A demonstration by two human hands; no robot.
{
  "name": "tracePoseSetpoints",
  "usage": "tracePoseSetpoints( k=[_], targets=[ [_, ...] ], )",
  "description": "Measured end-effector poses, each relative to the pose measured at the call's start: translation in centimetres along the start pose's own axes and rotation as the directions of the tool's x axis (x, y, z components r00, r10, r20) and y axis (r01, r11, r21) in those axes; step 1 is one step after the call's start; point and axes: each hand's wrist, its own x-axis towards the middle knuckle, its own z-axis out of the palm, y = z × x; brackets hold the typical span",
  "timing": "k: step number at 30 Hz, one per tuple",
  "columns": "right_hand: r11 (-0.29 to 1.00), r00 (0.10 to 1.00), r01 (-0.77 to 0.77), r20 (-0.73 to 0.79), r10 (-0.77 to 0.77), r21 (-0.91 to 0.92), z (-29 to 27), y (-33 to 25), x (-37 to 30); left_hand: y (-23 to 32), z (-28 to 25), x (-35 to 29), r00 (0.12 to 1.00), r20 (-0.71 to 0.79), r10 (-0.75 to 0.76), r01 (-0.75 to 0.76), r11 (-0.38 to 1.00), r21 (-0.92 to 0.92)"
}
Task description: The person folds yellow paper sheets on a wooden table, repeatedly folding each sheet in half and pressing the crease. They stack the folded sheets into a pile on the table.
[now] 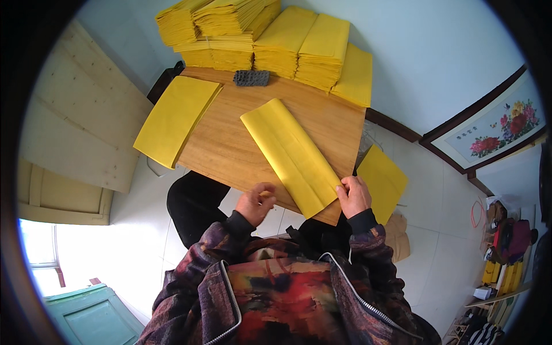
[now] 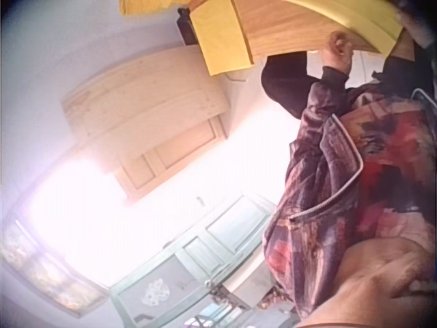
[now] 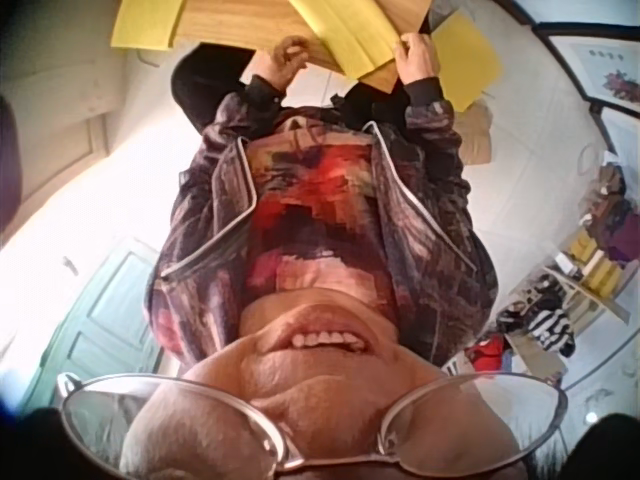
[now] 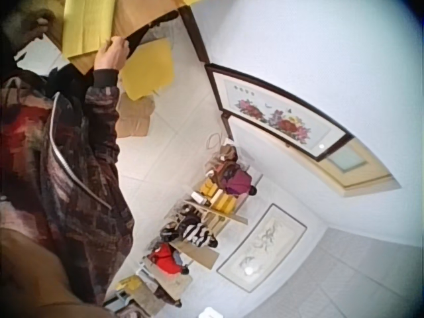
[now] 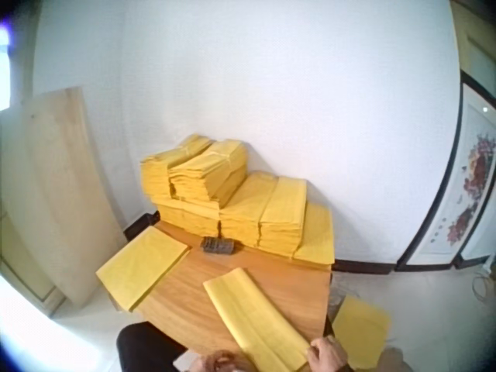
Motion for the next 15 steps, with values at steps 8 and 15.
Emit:
tracePoseSetpoints(
  k=[8, 15],
  targets=[
    [0.985, 0.987, -0.019, 0.162, -0.009, 0.171, 0.2, -3.0, -5.6, -0.6, -0.9, -0.9, 0.98, -0.196, 0.03, -0.007, 0.993, 0.115],
    [0.946, 0.987, -0.064, 0.159, 0.013, 0.319, -0.4, -3.5, -7.4, -3.1, -1.0, -3.2, 0.944, 0.017, -0.33, 0.309, 0.862, -0.402]
  ],
)
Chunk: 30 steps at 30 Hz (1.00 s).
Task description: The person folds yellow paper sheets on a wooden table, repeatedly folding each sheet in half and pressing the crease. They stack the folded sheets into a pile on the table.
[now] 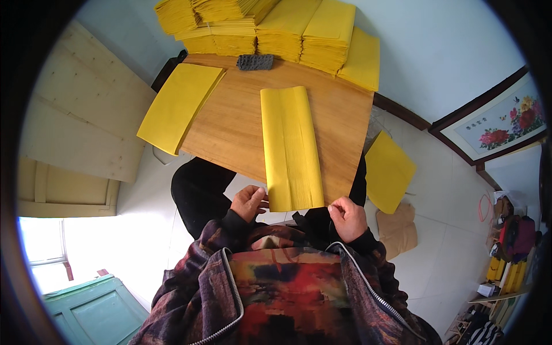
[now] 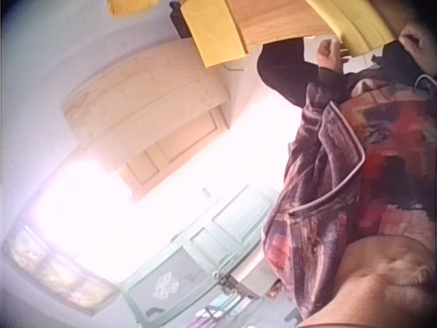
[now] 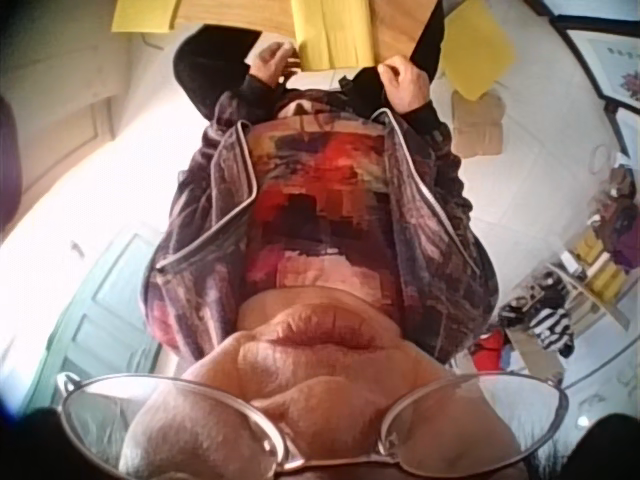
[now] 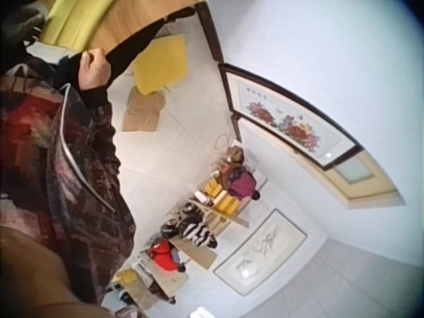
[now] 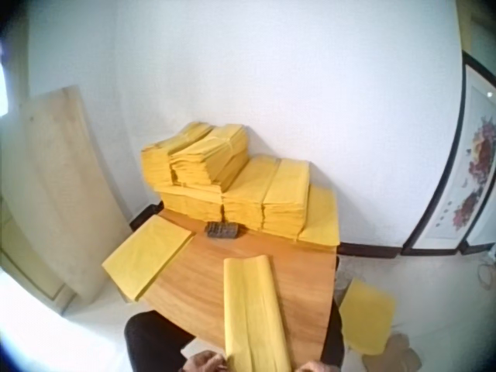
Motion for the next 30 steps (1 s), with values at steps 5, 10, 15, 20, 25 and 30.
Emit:
tracePoseSetpoints(
  k=[5, 10, 15, 20, 25, 30],
  targets=[
    [0.984, 0.997, 0.077, -0.012, -0.08, -0.16, 1.4, -0.2, 0.1, -0.5, 2.2, 1.7, 0.997, 0.045, -0.058, 0.063, 0.99, -0.129],
    [1.0, 0.999, -0.005, 0.052, 0.006, -0.007, 2.0, -0.2, 0.1, -0.3, 1.9, 1.3, 0.999, -0.009, -0.041, 0.04, 0.995, -0.092],
    [0.987, 0.997, 0.079, 0.025, -0.076, -0.141, 1.7, -0.9, 0.6, -0.1, 0.5, 0.3, 0.998, 0.013, -0.053, 0.053, 0.999, 0.006],
    [0.936, 0.944, 0.291, -0.099, -0.314, -0.196, 2.5, -0.9, 5.9, 2.1, 0.1, -0.3, 0.887, -0.078, 0.455, -0.268, 0.647, 0.714],
    [0.859, 0.89, 0.404, -0.083, -0.449, -0.313, 4.4, -0.6, 11.3, 6.8, -0.4, 4.6, 0.692, 0.178, 0.699, -0.367, 0.129, 0.921],
    [0.842, 0.918, 0.366, 0.007, -0.396, -0.395, 5.9, -1.0, 13.7, 7.8, 1.0, 10.1, 0.81, 0.231, 0.539, -0.287, 0.022, 0.958]
  ],
)
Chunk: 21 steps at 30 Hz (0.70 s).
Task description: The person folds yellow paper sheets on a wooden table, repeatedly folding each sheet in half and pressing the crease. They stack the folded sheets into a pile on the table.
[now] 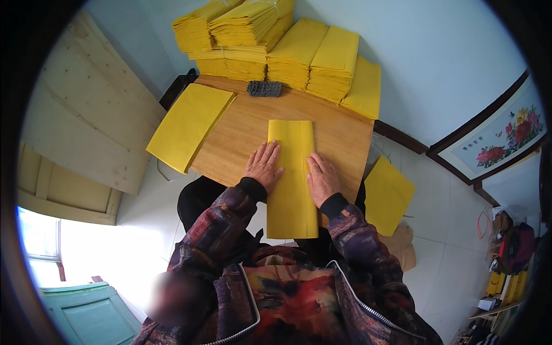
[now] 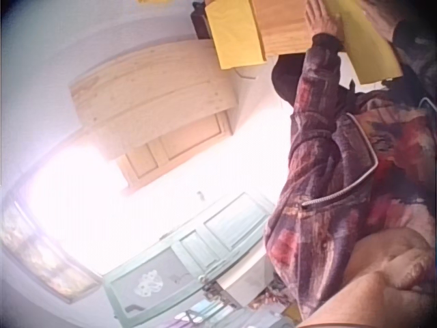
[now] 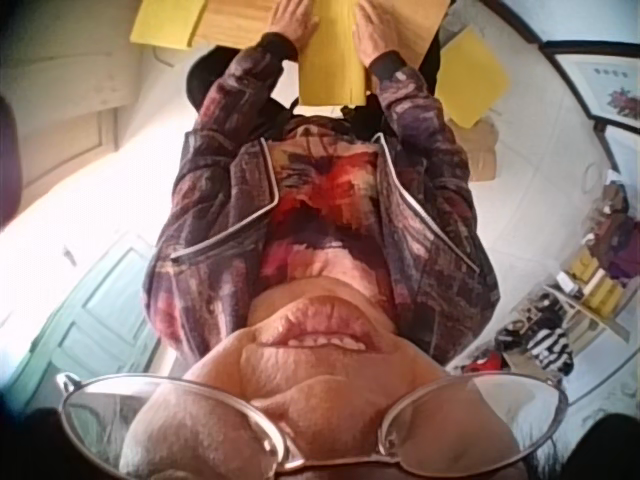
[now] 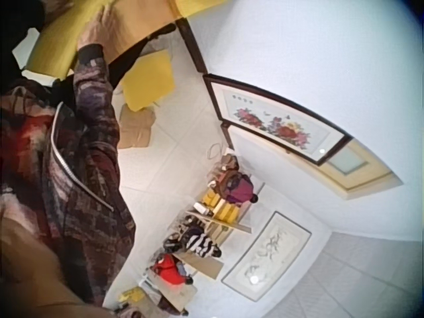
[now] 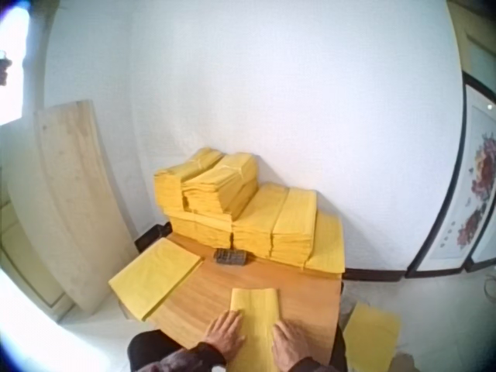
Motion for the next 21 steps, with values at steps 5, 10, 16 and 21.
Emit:
tracePoseSetpoints(
  k=[5, 10, 16, 21],
  targets=[
    [0.999, 1.0, -0.001, 0.009, 0.002, -0.05, 0.5, -0.4, -0.2, 0.3, 1.2, -0.1, 0.997, -0.069, 0.023, -0.019, 0.998, 0.063],
    [0.999, 0.999, -0.019, 0.042, 0.02, -0.028, -0.2, -0.7, 0.1, 0.7, 0.8, -0.1, 0.998, -0.068, 0.015, -0.011, 0.998, 0.059],
    [0.998, 0.999, 0.05, 0.011, -0.051, 0.023, 0.1, -0.9, 1.7, 1.2, -0.2, -0.4, 0.998, -0.044, 0.049, -0.043, 0.992, 0.12],
    [0.998, 0.998, 0.062, -0.023, -0.061, 0.014, 0.3, -1.0, 1.4, 1.7, -0.1, 0.2, 0.992, 0.03, 0.124, -0.128, 0.968, 0.217]
  ],
)
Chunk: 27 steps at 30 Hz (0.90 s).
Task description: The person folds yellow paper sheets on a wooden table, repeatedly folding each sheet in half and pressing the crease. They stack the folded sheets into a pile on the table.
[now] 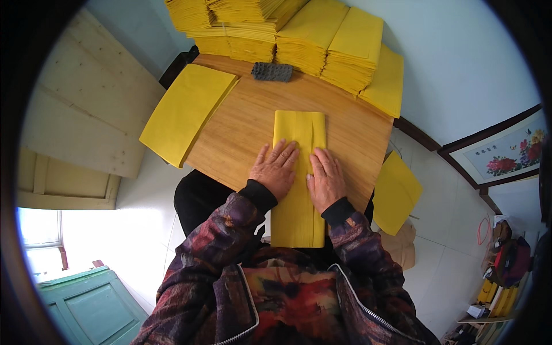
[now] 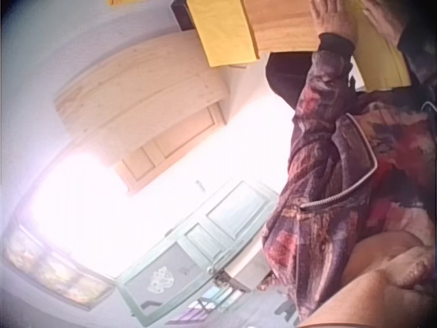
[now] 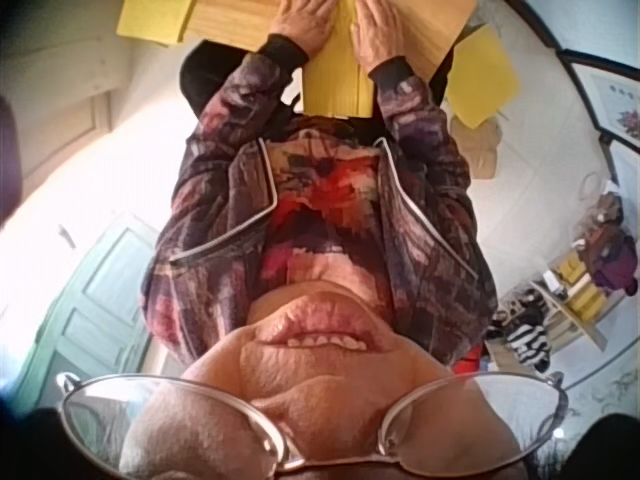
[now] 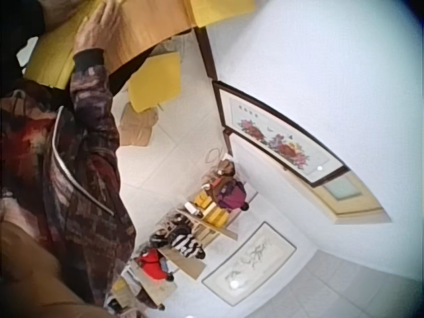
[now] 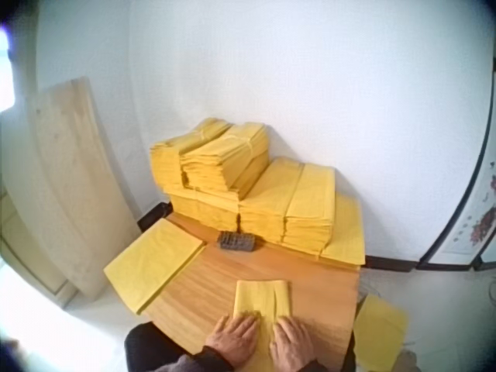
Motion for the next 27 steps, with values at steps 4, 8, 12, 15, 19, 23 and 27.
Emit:
tracePoseSetpoints(
  k=[4, 8, 12, 15, 19, 23, 27],
  targets=[
    [0.997, 0.991, -0.07, 0.118, 0.068, 0.016, -0.7, 0.1, 0.9, 0.5, 0.4, 0.2, 0.999, -0.009, -0.036, 0.033, 0.976, -0.216],
    [0.988, 0.985, 0.154, 0.074, -0.155, 0.019, -0.8, 0.6, 3.8, 0.7, 0.4, -0.4, 0.997, -0.08, 0.009, -0.026, 0.974, -0.224],
    [0.922, 0.904, 0.371, 0.182, -0.386, 0.11, 0.8, 1.3, 8.1, 0.8, 0.5, -0.5, 0.998, -0.059, 0.013, -0.023, 0.984, -0.176],
    [0.909, 0.855, 0.4, 0.308, -0.417, 0.119, 1.9, 1.8, 10.1, 0.7, 0.6, -0.5, 1.0, -0.013, 0.017, -0.019, 0.977, -0.213],
    [0.885, 0.846, 0.464, 0.272, -0.458, 0.047, 2.2, 2.2, 10.1, 1.2, 0.6, -0.8, 1.0, 0.021, 0.007, -0.004, 0.986, -0.164],
    [0.881, 0.84, 0.473, 0.29, -0.46, 0.026, 2.1, 2.2, 10.1, 2.9, -0.4, -2.8, 0.999, 0.033, -0.028, 0.038, 0.942, -0.335],
    [0.89, 0.83, 0.454, 0.344, -0.44, 0.041, 1.6, 1.9, 10.3, 4.2, -1.1, -5.9, 0.982, 0.047, 0.184, -0.162, 0.939, -0.305]
  ],
)
